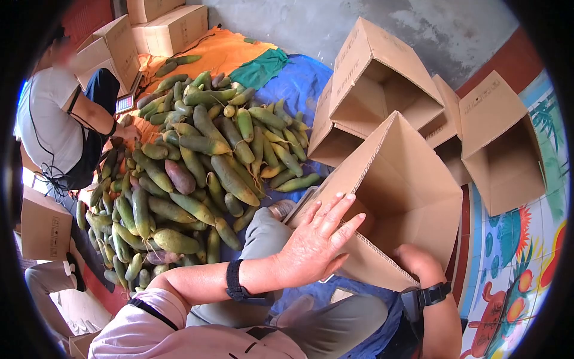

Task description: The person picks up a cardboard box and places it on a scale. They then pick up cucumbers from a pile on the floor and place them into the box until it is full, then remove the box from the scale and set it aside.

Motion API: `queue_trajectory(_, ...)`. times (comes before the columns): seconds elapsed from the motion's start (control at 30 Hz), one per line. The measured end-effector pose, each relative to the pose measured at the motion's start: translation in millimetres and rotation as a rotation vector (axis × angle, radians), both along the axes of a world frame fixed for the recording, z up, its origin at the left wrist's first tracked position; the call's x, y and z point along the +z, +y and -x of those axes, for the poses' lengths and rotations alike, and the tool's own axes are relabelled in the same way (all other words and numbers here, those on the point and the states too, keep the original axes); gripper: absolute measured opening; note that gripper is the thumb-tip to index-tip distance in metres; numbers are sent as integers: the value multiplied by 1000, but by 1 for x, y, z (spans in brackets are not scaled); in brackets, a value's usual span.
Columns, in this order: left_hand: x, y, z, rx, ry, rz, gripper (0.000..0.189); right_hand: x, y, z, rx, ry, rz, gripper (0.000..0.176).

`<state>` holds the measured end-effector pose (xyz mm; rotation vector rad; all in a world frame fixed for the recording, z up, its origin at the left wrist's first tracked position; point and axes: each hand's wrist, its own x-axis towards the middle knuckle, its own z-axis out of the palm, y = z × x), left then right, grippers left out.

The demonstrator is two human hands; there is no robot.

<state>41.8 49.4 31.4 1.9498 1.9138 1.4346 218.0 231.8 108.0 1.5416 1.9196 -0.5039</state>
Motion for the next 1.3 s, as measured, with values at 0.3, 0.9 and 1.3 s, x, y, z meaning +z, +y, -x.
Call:
queue_trajectory(0.3,-6,-3,5,4,30,-33,75,26,-10,-33,331,496,-143,17)
queue_trajectory(0.9,-86,-70,80,356,-174,77,53,-14,-103,-77,479,605,-940,56)
queue_trajectory(1.3,-280,-142,157,579,309,1058,51,-24,-106,-104,631,614,-1175,42)
